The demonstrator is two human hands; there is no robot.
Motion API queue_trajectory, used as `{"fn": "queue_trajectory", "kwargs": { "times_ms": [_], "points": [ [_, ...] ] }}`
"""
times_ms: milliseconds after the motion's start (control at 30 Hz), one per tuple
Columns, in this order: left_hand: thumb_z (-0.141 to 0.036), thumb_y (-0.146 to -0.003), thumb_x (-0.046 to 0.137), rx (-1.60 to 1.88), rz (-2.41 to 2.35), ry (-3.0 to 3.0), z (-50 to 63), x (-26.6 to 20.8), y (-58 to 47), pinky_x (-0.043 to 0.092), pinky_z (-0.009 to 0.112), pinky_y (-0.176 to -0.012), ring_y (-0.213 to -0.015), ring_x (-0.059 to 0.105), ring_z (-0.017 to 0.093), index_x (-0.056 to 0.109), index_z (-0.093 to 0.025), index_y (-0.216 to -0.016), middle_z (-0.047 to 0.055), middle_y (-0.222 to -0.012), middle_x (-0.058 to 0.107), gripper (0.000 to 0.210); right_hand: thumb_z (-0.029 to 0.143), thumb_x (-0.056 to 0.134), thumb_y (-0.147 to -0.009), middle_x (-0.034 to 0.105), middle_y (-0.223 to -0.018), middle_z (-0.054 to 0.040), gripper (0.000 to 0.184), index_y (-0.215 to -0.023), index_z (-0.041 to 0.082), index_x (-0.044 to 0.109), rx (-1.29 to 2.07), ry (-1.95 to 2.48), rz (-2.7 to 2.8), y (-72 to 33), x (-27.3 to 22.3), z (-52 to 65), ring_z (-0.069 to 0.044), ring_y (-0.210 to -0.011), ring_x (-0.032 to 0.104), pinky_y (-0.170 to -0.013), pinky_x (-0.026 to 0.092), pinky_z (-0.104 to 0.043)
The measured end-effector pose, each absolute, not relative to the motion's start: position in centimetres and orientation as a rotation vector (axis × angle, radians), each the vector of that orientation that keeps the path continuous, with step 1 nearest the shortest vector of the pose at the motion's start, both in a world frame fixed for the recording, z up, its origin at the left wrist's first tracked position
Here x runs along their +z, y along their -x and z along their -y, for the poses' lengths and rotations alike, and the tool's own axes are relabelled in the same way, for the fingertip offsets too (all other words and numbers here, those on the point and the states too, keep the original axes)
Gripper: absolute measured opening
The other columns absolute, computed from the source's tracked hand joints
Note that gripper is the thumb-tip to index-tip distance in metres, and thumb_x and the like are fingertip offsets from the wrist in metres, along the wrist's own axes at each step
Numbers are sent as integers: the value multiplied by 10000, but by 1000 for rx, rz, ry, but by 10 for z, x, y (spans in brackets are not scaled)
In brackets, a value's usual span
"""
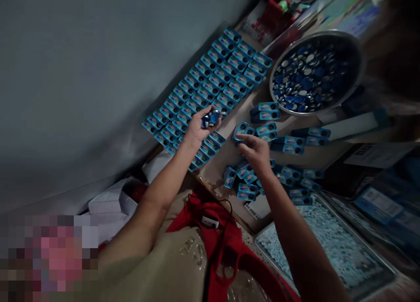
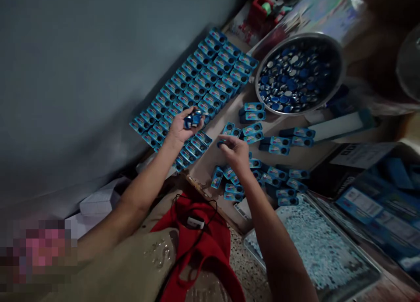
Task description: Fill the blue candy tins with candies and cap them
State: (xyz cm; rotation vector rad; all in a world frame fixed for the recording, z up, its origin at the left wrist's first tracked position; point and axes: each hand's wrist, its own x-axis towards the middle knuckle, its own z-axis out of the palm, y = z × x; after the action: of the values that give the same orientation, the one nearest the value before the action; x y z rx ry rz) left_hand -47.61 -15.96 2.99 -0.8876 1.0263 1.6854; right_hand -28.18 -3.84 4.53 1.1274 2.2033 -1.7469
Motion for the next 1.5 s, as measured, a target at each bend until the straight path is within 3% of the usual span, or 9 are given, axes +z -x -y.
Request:
{"fn": "queue_trajectory", "kwargs": {
  "times_ms": [133,267,500,600,767,900,1033,1267,1500],
  "points": [
    [-226,-975,642,1630,-1072,907,206,34,491,636,290,-714,-755,749,174,690,-151,-903,39,-788,729,114,223,649,-849,798,-990,-88,236,-990,188,835,-1206,-1009,-2367,305,24,70,-223,-902,723,-814,520,-302],
    [-206,-980,631,1596,-1033,933,223,27,483,640,317,-739,-768,759,189,696,-137,-893,46,-783,729,129,195,605,-919,789,-1095,-107,261,-1037,205,839,-754,-783,-2411,333,13,82,-239,-1005,718,-792,472,-292],
    [-205,-948,694,1541,-956,937,238,13,483,639,331,-772,-762,756,181,701,-136,-884,41,-816,733,95,224,680,-884,799,-1092,-95,175,-1032,218,773,-447,-810,-2251,363,4,81,-255,-974,719,-679,373,-291],
    [-213,-944,698,1536,-944,954,244,10,492,634,323,-776,-781,758,183,703,-142,-890,38,-824,736,90,263,764,-827,796,-1109,-93,257,-1080,235,738,-430,-850,-2194,372,2,74,-278,-983,722,-667,377,-295],
    [-214,-940,700,1555,-912,978,250,13,496,626,307,-744,-756,749,177,709,-136,-899,46,-810,737,89,189,706,-802,763,-1140,-113,280,-1080,215,678,-655,-834,-2343,373,10,76,-280,-998,719,-804,507,-347],
    [-161,-930,693,1607,-872,978,246,20,487,619,271,-710,-736,742,152,702,-139,-893,25,-802,737,44,277,649,-822,726,-1273,-99,412,-1230,224,630,-1517,-765,-2347,369,18,96,-233,-1090,719,-902,588,-354],
    [-138,-920,690,1558,-863,941,240,23,473,615,261,-691,-713,735,144,721,-151,-929,19,-802,744,34,333,562,-882,779,-951,-45,317,-1121,202,725,-1802,-920,-2197,361,23,101,-204,-884,751,-849,597,-340],
    [-175,-985,615,1483,-908,916,256,30,458,620,257,-664,-724,759,169,715,-137,-907,60,-792,750,133,252,652,-896,781,-970,-77,229,-1012,196,841,-999,-847,-2407,327,28,95,-217,-905,729,-820,519,-301],
    [-172,-996,596,1483,-940,927,273,32,446,667,324,-753,-769,784,192,719,-124,-947,66,-843,769,141,277,631,-954,788,-1097,-100,164,-1026,212,764,-471,-721,-2330,334,17,114,-243,-980,727,-705,414,-286]
  ]
}}
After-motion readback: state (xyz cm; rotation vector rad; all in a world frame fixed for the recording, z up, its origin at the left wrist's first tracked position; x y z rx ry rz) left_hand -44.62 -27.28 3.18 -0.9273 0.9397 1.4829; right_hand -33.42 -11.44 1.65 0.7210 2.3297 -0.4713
